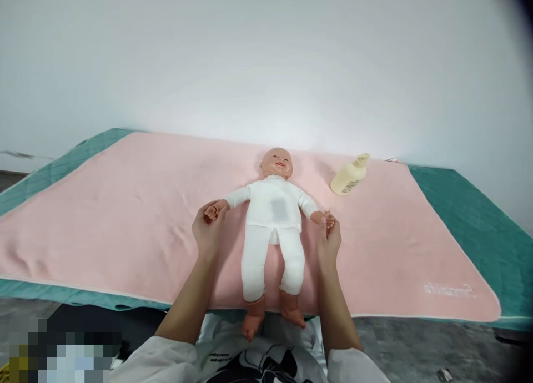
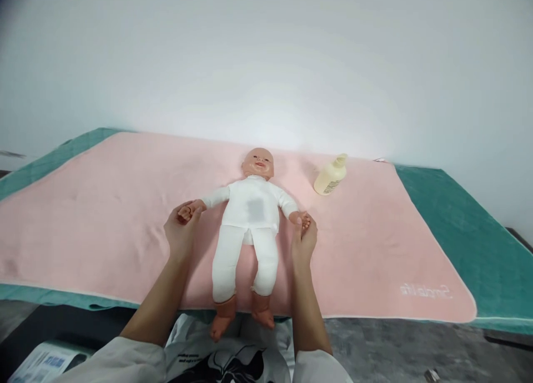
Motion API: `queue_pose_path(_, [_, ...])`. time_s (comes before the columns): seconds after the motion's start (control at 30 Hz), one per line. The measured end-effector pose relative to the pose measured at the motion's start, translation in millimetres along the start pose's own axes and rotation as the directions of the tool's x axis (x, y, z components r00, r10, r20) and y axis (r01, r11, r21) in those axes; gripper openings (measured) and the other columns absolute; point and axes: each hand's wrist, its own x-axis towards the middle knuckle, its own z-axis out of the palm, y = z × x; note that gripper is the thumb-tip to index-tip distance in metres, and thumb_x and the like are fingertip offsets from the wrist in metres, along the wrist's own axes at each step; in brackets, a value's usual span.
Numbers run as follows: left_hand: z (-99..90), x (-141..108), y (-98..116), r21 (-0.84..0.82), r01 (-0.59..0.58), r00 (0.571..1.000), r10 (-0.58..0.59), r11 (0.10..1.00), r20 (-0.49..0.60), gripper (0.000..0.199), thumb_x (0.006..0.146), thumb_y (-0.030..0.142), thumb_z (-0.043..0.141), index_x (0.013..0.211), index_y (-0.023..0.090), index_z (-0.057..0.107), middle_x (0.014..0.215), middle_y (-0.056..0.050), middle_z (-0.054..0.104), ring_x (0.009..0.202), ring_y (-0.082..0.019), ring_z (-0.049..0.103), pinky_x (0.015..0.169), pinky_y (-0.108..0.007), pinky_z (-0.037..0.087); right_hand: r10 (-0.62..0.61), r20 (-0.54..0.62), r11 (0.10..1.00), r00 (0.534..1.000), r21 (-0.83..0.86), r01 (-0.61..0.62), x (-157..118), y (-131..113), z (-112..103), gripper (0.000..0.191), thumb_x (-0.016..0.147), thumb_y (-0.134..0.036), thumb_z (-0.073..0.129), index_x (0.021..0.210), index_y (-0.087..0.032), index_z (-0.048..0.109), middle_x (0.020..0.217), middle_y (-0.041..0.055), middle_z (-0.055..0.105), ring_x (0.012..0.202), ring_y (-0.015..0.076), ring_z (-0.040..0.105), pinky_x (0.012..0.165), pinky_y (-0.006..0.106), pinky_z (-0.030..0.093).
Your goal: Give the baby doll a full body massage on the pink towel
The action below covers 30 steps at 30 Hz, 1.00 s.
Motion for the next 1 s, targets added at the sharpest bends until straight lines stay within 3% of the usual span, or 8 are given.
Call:
queue_pose_path(0.1, [-9.5, -6.8, -3.1, 0.08, 0.063, 0.995, -0.069, 0.995, 0.073, 0.037, 0.079, 0.036, 0.071, 0.113, 0.022, 0.068, 0.114, -0.01, 0.071, 0.105, -0.027, 0.068, 0.091, -0.041, 0.058, -0.016, 0.031, 0.997, 0.999, -0.074, 0.018, -8.9, 11.2, -5.5, 0.05, 0.092, -0.053, 0.046, 0.129, -0.02, 0.056, 0.132, 0.015, 0.06, 0.123, 0.0313, 0.057, 0.1, 0.048, 0.048])
queue_pose_path(0.2, [-16.0, -11.8, -7.9, 0.164, 0.036, 0.988, -0.06, 0.986, 0.141, 0.043, 0.078, 0.04, 0.071, 0.118, 0.022, 0.068, 0.114, -0.008, 0.072, 0.106, -0.028, 0.068, 0.091, -0.042, 0.057, -0.08, 0.062, 0.982, 0.995, -0.168, 0.089, -13.4, 18.8, -9.3, 0.054, 0.092, -0.052, 0.046, 0.132, -0.017, 0.056, 0.139, 0.0171, 0.055, 0.131, 0.0339, 0.049, 0.108, 0.056, 0.039])
queue_pose_path(0.37, [-20.4, -16.9, -15.1, 0.45, -0.084, 0.972, -0.027, 0.889, 0.235, 0.048, 0.079, 0.039, 0.068, 0.126, 0.028, 0.065, 0.11, -0.006, 0.073, 0.109, -0.033, 0.066, 0.09, -0.045, 0.055, -0.18, 0.178, 0.909, 0.967, -0.345, 0.233, -21.7, 27.3, -11.7, 0.057, 0.094, -0.049, 0.042, 0.133, -0.011, 0.057, 0.148, 0.0185, 0.045, 0.146, 0.034, 0.029, 0.116, 0.061, 0.027])
queue_pose_path(0.57, [-19.6, -17.3, -15.1, 0.618, -0.218, 0.944, 0.002, 0.755, 0.331, 0.052, 0.083, 0.04, 0.063, 0.133, 0.029, 0.06, 0.109, -0.01, 0.073, 0.128, -0.041, 0.051, 0.09, -0.052, 0.053, -0.196, 0.208, 0.895, 0.958, -0.362, 0.262, -24.1, 33.3, -11.5, 0.051, 0.094, -0.047, 0.044, 0.132, -0.016, 0.059, 0.151, 0.0134, 0.044, 0.147, 0.0323, 0.027, 0.117, 0.061, 0.026])
queue_pose_path(0.67, [-20.6, -16.5, -13.4, 0.592, -0.198, 0.948, -0.001, 0.781, 0.318, 0.052, 0.08, 0.038, 0.066, 0.131, 0.029, 0.061, 0.113, -0.01, 0.072, 0.123, -0.039, 0.057, 0.092, -0.05, 0.052, -0.184, 0.185, 0.914, 0.965, -0.328, 0.238, -22.9, 29.2, -13.1, 0.051, 0.093, -0.048, 0.045, 0.129, -0.016, 0.061, 0.145, 0.0151, 0.05, 0.142, 0.0345, 0.034, 0.115, 0.061, 0.029])
queue_pose_path(0.8, [-26.7, -12.5, -10.5, 0.45, -0.095, 0.957, -0.043, 0.888, 0.288, 0.052, 0.079, 0.034, 0.067, 0.131, 0.029, 0.06, 0.12, -0.008, 0.07, 0.109, -0.033, 0.066, 0.093, -0.046, 0.054, -0.117, 0.139, 0.927, 0.983, -0.339, 0.158, -20.8, 19.6, -17.5, 0.052, 0.091, -0.05, 0.045, 0.125, -0.015, 0.064, 0.128, 0.0189, 0.061, 0.121, 0.0359, 0.054, 0.103, 0.057, 0.042])
queue_pose_path(1.0, [-33.7, -4.1, -4.5, 0.157, 0.055, 0.964, -0.094, 0.986, 0.249, 0.062, 0.078, 0.029, 0.073, 0.137, 0.027, 0.053, 0.135, -0.011, 0.061, 0.118, -0.028, 0.062, 0.094, -0.04, 0.056, 0.076, 0.112, 0.914, 0.991, -0.404, -0.025, -9.4, 6.5, -27.7, 0.063, 0.089, -0.053, 0.044, 0.139, -0.015, 0.052, 0.119, 0.0154, 0.068, 0.107, 0.0322, 0.062, 0.091, 0.046, 0.048])
